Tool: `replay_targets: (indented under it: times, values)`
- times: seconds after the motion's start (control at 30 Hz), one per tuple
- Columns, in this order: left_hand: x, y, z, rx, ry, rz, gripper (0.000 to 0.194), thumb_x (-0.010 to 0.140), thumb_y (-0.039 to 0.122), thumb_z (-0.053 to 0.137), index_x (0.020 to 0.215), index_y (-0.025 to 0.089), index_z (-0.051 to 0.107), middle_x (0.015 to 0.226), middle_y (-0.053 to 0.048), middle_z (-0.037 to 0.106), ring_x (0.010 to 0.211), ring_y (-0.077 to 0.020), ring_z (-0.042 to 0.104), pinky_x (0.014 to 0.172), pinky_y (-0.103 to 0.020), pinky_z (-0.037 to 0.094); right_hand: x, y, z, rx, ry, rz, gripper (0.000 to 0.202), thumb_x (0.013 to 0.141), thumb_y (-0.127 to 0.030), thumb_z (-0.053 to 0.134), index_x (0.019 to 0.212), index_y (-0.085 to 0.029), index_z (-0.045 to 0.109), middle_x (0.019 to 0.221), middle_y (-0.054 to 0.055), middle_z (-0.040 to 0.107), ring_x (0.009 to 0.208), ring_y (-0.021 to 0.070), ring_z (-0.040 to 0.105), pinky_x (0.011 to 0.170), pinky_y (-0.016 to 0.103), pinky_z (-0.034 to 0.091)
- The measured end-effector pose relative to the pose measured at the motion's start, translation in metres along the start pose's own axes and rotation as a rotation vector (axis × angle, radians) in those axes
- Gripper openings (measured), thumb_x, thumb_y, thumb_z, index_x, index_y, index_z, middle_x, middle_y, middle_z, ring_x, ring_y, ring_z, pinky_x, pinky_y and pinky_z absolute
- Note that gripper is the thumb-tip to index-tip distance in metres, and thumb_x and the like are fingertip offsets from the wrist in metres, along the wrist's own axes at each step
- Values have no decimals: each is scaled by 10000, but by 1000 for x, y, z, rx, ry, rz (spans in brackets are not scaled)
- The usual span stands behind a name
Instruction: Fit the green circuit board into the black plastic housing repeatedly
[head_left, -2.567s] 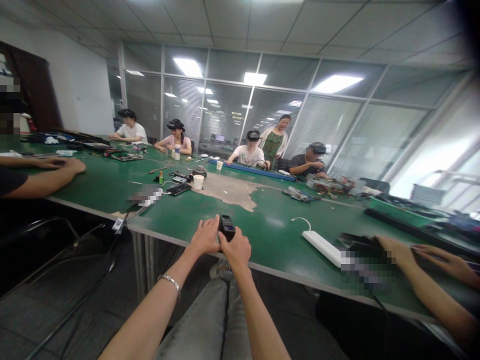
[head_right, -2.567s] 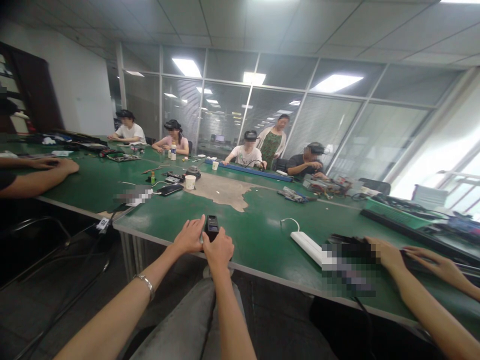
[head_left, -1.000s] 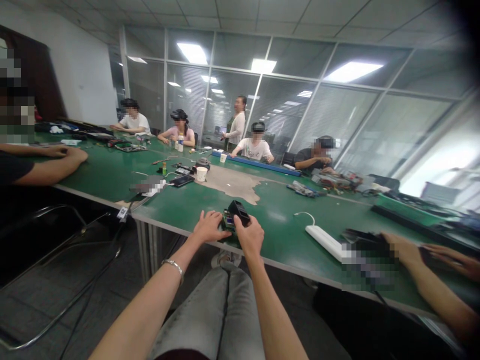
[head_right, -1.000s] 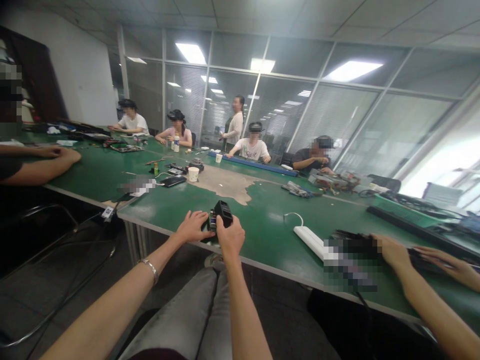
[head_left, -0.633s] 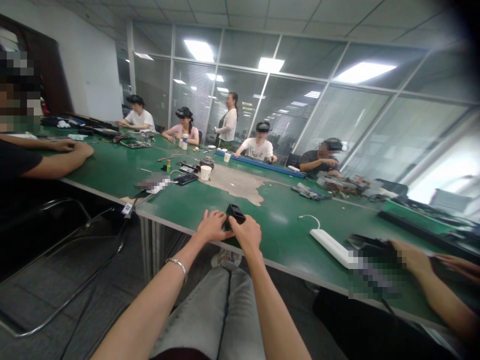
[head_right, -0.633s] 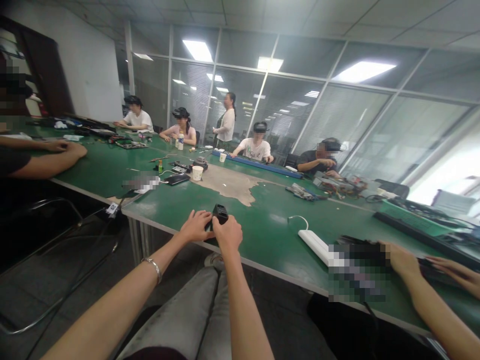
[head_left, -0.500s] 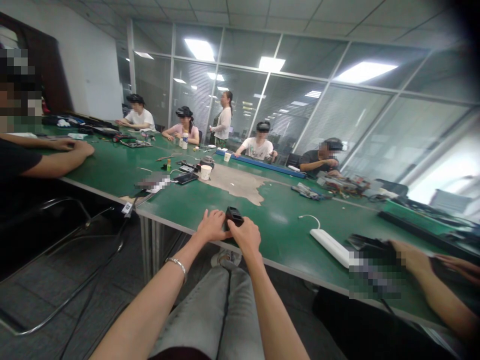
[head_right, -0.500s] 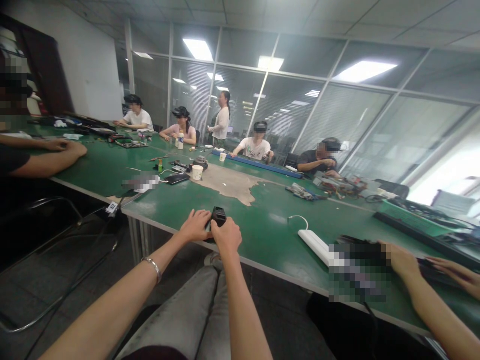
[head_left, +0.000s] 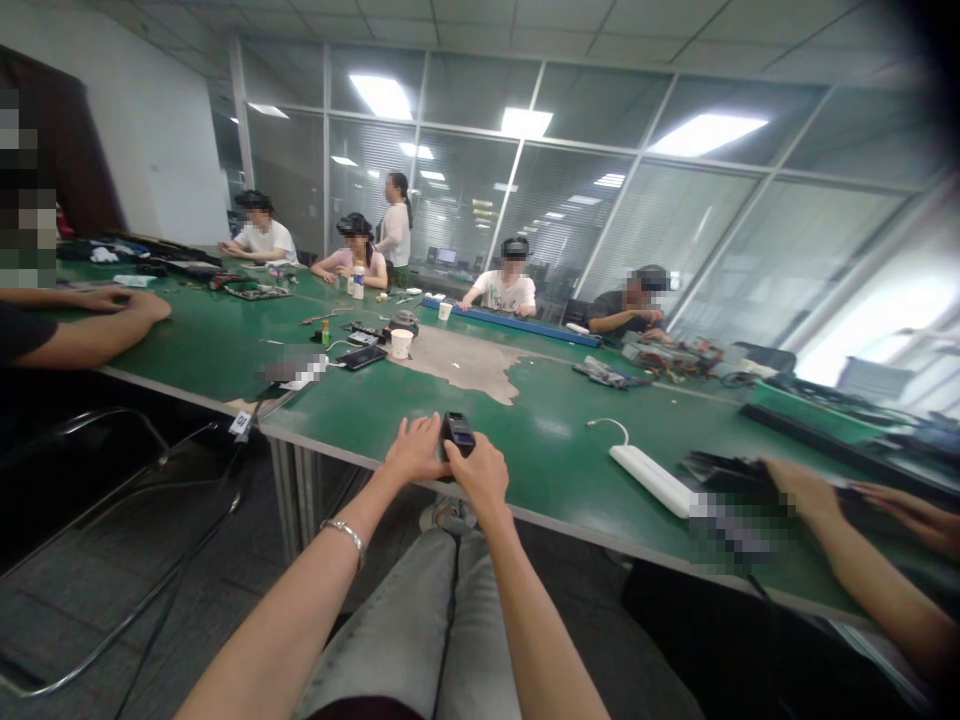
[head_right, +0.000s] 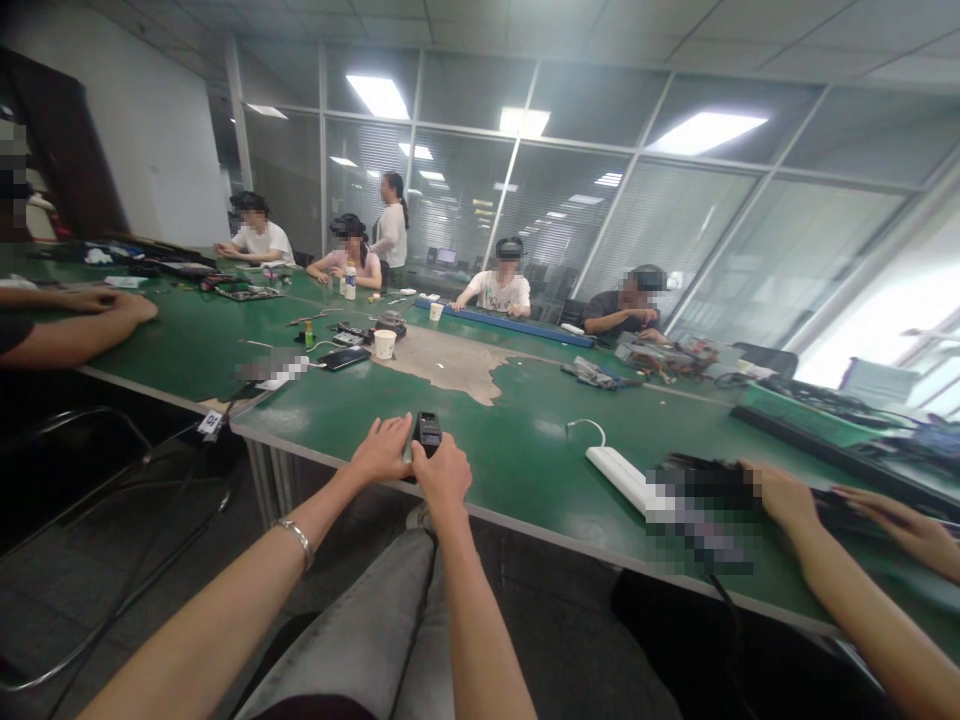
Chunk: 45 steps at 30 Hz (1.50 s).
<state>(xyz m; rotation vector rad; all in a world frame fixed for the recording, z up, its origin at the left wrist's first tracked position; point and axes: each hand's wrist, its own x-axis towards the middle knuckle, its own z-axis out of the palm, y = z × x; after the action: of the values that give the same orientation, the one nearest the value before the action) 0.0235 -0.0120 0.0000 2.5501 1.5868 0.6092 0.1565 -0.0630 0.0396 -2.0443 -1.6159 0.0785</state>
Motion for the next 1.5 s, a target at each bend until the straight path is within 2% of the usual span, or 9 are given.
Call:
replay_targets:
  times: [0.13,0.27,0.37,0.57,0.7,0.83,1.0,1.23,1.5]
  values:
    - [0,1,-1,1,-2,-5,922,768,592,512,1485,106,198,1514,-171,329,1396,-320,275,1155,-520,150,1,-3,-2,80,74,0,445,839,-533,537,1112,-192,623,942,117,705,943,247,664,814,315,465]
    - [-1,3,-2,-5,10,1,972,750,727,480,1470,116,245,1494,-174,364,1387,-336,285,1145,-529,161,9,-4,-18,160,174,-17,476,836,-544,532,1144,-192,621,963,112,707,953,248,661,828,308,460]
    - [-1,4,-3,-3,10,-2,963,741,777,457,1458,160,278,1488,-151,382,1384,-335,290,1142,-528,160,14,7,-28,195,234,5,494,848,-547,510,1176,-192,610,973,112,707,972,252,657,845,313,457]
    - [0,6,-8,-21,-17,2,977,740,812,430,1470,185,262,1502,-133,369,1391,-326,276,1144,-530,151,5,44,-17,82,150,131,493,860,-525,496,1202,-185,597,986,133,699,961,268,659,818,332,464]
    - [-1,6,-10,-22,-39,8,964,757,806,411,1472,177,260,1507,-128,362,1396,-328,265,1142,-547,150,-1,53,-5,-28,116,128,610,869,-533,482,1316,-118,497,1057,173,671,1015,288,638,838,351,458]
    - [-2,7,-12,-13,-34,11,923,764,783,440,1456,190,290,1503,-120,368,1396,-318,267,1148,-536,151,0,50,-6,-70,140,63,731,848,-541,517,1385,-60,400,1176,214,621,1127,304,583,894,354,435]
    - [-2,9,-16,-9,-33,19,871,766,781,446,1410,200,370,1482,-117,399,1389,-313,285,1149,-541,155,6,45,-21,1,62,85,485,872,-485,496,1221,-156,568,1018,139,689,986,256,652,828,323,455]
    - [-2,10,-20,-21,-25,13,826,770,765,461,1399,232,408,1478,-95,414,1398,-318,272,1149,-564,140,13,18,-37,213,188,-15,460,866,-484,498,1196,-180,602,1046,103,698,1013,231,646,865,289,448]
    - [2,10,-22,-35,4,16,811,788,758,439,1401,228,419,1464,-113,430,1391,-327,287,1150,-572,133,23,-4,-40,187,30,-45,380,827,-442,553,1094,-189,646,1002,90,709,970,223,660,824,267,462]
